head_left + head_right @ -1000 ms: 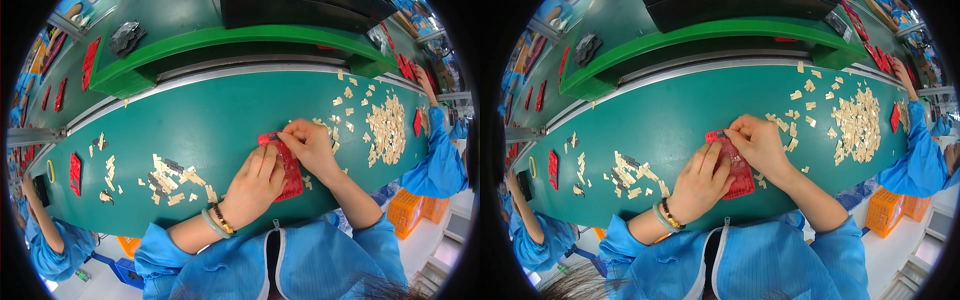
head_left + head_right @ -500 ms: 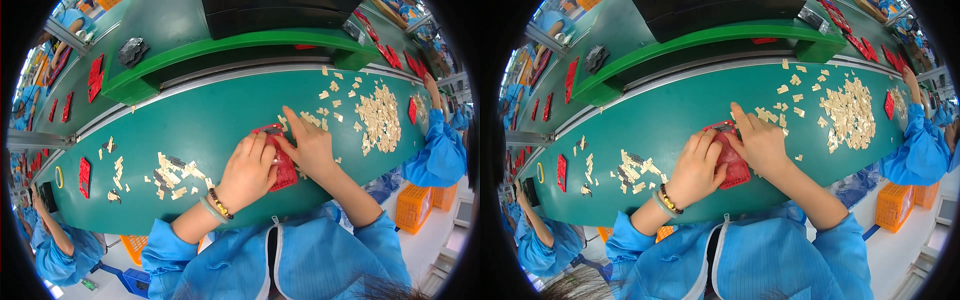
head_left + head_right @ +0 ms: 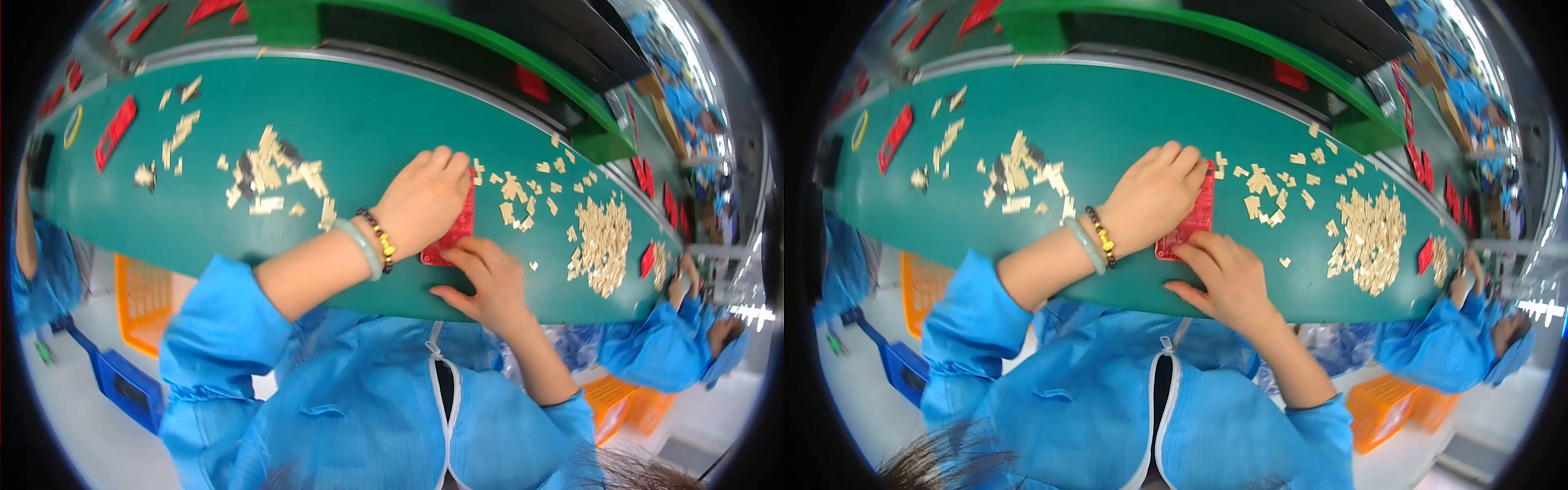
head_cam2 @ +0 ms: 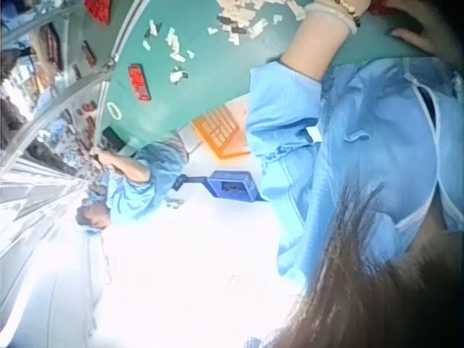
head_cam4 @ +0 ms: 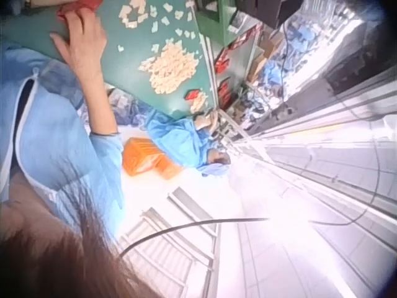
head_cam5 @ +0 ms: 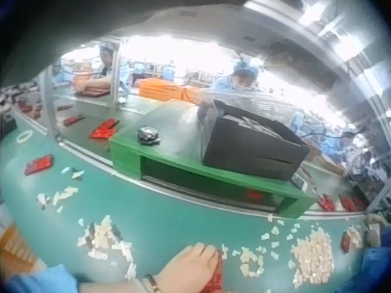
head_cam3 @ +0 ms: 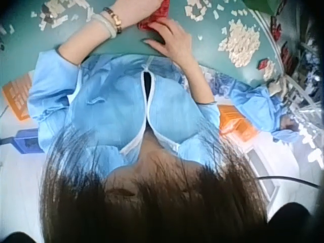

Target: The person assembles small metal components into a red plastic housing by hand on a factory assembly line.

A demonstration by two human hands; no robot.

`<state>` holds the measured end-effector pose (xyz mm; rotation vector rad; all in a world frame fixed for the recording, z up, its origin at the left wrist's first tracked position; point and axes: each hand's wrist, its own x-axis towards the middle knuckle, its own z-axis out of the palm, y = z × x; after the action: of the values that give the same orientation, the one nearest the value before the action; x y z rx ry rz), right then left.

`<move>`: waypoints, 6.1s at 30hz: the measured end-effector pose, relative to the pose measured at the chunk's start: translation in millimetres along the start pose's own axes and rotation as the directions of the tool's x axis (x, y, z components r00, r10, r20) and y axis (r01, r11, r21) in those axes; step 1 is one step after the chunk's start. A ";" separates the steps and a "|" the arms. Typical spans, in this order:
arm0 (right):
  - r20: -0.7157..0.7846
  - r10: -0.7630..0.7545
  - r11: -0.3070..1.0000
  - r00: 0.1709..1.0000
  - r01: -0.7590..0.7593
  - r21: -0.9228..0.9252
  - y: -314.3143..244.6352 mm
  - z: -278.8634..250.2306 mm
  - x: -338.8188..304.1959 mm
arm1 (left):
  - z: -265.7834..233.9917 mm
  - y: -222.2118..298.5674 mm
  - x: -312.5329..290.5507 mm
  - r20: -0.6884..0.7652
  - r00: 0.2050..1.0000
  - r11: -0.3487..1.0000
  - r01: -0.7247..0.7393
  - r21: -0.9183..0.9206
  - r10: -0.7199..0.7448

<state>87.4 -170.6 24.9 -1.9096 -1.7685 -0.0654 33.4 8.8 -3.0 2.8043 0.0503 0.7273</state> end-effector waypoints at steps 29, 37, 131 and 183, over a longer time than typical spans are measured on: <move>-0.153 0.337 0.761 0.929 -0.364 -0.536 269.0 10.4 147.1 | -189.2 -196.7 -168.3 -0.132 0.827 0.822 0.560 0.105 -0.547; 0.005 0.013 0.995 1.000 -0.013 -0.101 90.1 -25.5 73.9 | -184.5 -246.7 -126.6 0.279 0.581 0.577 0.810 -0.106 -0.765; 0.273 0.647 0.481 0.712 -0.659 0.578 76.6 19.3 76.9 | -20.8 8.5 -23.5 0.161 0.982 0.994 -0.091 -0.054 0.098; 0.117 -0.053 0.998 0.992 0.056 -0.027 30.8 -7.9 2.3 | -5.0 -10.3 15.2 0.097 0.995 1.000 -0.001 -0.026 0.004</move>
<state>119.1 -171.8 21.9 -1.9212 -1.9069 -0.0002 44.6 21.3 6.0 2.8114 0.0197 0.5866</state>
